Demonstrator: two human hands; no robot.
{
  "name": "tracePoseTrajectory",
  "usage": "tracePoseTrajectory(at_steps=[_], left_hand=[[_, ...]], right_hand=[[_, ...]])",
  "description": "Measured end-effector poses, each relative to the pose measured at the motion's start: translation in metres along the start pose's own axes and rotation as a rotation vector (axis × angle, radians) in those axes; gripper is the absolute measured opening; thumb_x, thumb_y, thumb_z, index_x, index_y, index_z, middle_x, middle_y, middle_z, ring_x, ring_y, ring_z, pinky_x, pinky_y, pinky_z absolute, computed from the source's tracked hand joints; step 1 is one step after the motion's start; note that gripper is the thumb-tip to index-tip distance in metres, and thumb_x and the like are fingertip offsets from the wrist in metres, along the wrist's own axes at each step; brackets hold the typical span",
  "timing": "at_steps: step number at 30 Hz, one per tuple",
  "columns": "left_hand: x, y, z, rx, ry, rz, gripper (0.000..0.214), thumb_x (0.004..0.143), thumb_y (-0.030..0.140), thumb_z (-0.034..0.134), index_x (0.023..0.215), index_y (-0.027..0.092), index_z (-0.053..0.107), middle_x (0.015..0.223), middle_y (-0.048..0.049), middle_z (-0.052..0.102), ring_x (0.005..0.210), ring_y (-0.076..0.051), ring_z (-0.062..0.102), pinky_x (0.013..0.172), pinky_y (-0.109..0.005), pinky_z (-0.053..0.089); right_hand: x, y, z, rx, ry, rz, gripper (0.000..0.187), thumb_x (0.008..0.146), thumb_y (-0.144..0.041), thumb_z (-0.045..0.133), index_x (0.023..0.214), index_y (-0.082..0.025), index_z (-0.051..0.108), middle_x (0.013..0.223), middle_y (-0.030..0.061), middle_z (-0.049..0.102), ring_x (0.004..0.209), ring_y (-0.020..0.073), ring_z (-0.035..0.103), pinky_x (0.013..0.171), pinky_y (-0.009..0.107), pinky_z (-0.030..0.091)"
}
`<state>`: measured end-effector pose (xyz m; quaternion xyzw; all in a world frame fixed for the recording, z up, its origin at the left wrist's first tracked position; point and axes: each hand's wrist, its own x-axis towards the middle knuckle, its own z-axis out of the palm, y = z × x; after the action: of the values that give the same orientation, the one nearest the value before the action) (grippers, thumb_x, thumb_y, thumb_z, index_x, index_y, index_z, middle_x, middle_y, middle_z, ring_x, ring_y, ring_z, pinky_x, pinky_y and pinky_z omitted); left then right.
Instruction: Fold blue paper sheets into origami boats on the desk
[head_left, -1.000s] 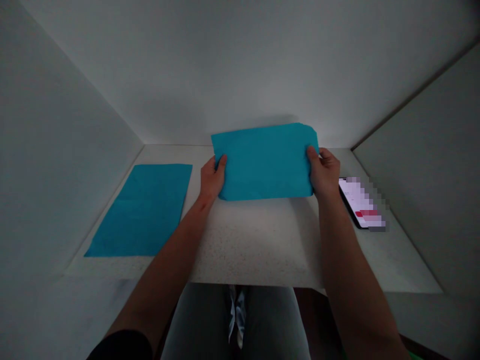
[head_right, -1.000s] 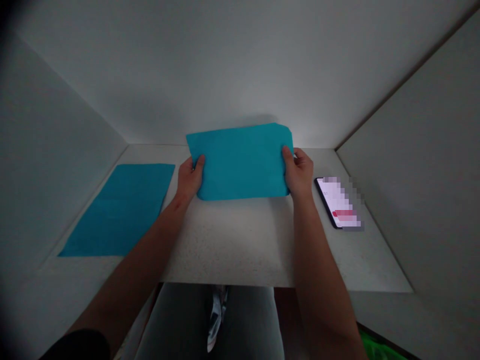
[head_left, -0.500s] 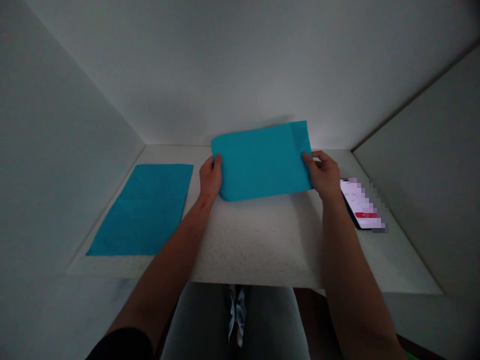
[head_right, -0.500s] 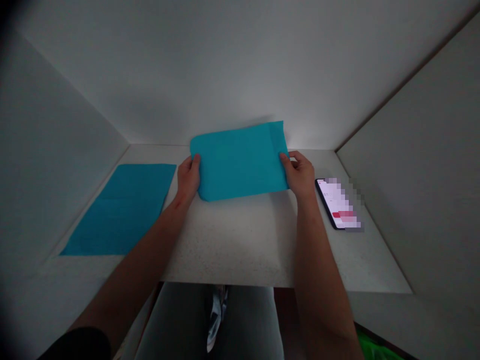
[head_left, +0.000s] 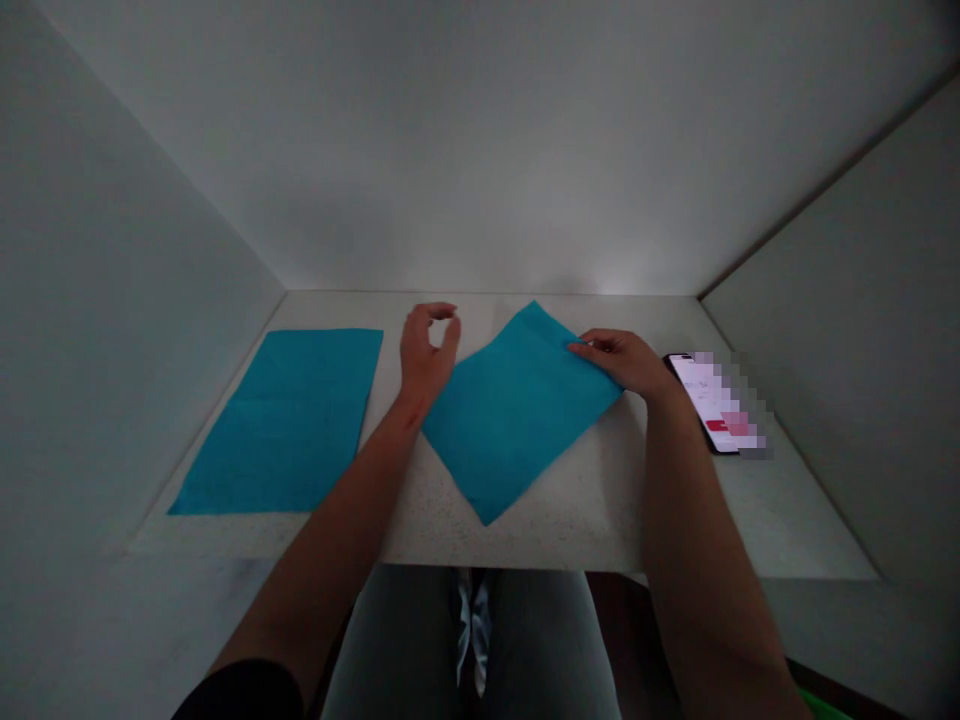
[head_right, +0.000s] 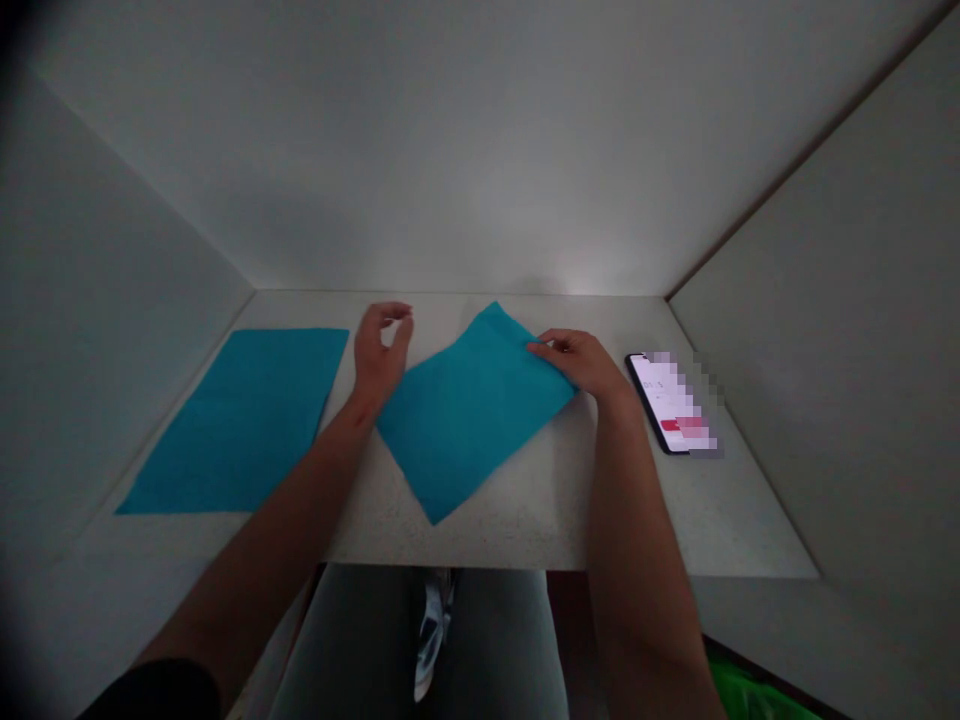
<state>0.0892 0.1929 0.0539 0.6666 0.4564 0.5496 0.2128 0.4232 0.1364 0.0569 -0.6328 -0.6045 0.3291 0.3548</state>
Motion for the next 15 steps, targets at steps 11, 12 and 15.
tracePoseTrajectory(at_steps=[11, 12, 15], left_hand=[[-0.054, 0.006, 0.037, 0.209, -0.879, 0.276, 0.073, 0.098, 0.065, 0.066, 0.159, 0.026, 0.055, 0.173, -0.0124, 0.044, 0.166, -0.035, 0.031, 0.138, -0.055, 0.014], [-0.055, 0.004, 0.038, 0.227, -0.879, 0.291, 0.074, 0.099, 0.066, 0.064, 0.16, 0.026, 0.054, 0.173, -0.013, 0.044, 0.166, -0.034, 0.03, 0.138, -0.054, 0.013], [-0.056, 0.003, 0.038, 0.319, -0.887, 0.328, 0.076, 0.102, 0.069, 0.056, 0.162, 0.022, 0.051, 0.173, -0.0144, 0.044, 0.166, -0.033, 0.03, 0.139, -0.053, 0.012]], right_hand=[[0.01, -0.013, 0.041, -0.281, 0.24, -0.419, 0.039, 0.109, -0.051, 0.051, 0.122, -0.027, 0.078, 0.119, 0.011, 0.077, 0.106, 0.0275, 0.073, 0.1, 0.046, 0.057], [0.011, -0.014, 0.052, -0.3, 0.149, -0.449, 0.041, 0.111, -0.05, 0.046, 0.126, -0.028, 0.078, 0.126, 0.0109, 0.077, 0.117, 0.0286, 0.072, 0.107, 0.048, 0.054], [0.013, -0.01, 0.076, -0.431, -0.054, -0.439, 0.049, 0.115, -0.048, 0.036, 0.142, -0.029, 0.071, 0.153, 0.0097, 0.067, 0.144, 0.0298, 0.06, 0.124, 0.055, 0.043]])
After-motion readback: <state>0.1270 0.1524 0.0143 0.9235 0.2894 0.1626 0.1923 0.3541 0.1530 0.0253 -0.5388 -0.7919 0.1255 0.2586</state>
